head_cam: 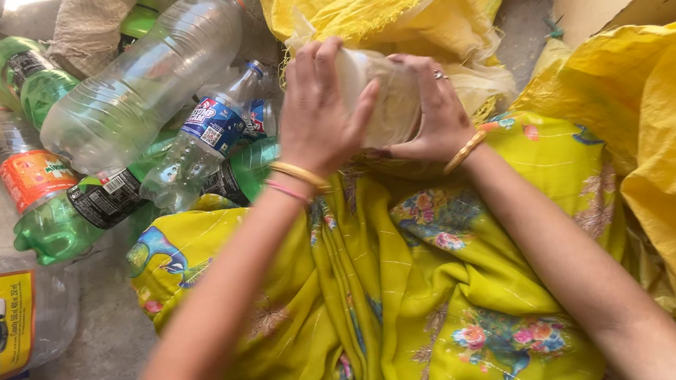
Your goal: The person sits on the floor and repeatedly removes plastic bottles from a yellow sack, unscrews the caps, and places the bottles and caps into separate piles. The person handles green and clear plastic bottles one at a time throughout the clip.
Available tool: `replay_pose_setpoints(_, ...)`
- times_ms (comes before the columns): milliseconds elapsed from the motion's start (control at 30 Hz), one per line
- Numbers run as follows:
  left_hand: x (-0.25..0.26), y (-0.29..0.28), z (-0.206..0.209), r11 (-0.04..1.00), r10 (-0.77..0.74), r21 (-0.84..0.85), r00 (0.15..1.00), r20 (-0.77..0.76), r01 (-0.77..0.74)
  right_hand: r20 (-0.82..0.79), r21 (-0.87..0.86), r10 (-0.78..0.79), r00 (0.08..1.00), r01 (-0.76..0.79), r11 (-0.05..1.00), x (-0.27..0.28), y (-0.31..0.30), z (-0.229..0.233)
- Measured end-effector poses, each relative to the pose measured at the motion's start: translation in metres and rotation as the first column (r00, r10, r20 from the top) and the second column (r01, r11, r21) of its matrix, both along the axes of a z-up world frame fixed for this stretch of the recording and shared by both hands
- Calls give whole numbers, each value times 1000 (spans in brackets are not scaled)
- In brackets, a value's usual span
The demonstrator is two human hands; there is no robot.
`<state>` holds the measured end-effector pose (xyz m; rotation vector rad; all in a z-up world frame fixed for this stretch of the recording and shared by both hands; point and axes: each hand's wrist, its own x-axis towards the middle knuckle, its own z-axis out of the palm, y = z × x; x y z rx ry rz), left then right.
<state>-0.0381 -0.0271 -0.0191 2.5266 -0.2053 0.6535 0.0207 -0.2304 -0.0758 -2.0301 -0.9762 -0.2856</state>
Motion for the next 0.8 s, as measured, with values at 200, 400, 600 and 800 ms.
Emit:
replay_pose_setpoints(200, 25, 71, 41, 461, -645, 657, 734, -213, 596, -75, 23, 283, 956, -283, 959, 10, -10, 14)
replay_pose_setpoints(400, 41, 40, 41, 312, -860, 659, 498, -110, 684, -30, -1, 228, 973, -228, 974, 4, -16, 3)
replay_pose_setpoints(600, 41, 29, 33, 509, -801, 517, 599, -10, 689, -66, 18, 95, 993, -94, 995, 4, -21, -8)
replay_pose_setpoints(800, 28, 22, 27, 783, -603, 236, 796, 57, 576, -69, 29, -54, 996, 56, 998, -10, -10, -11)
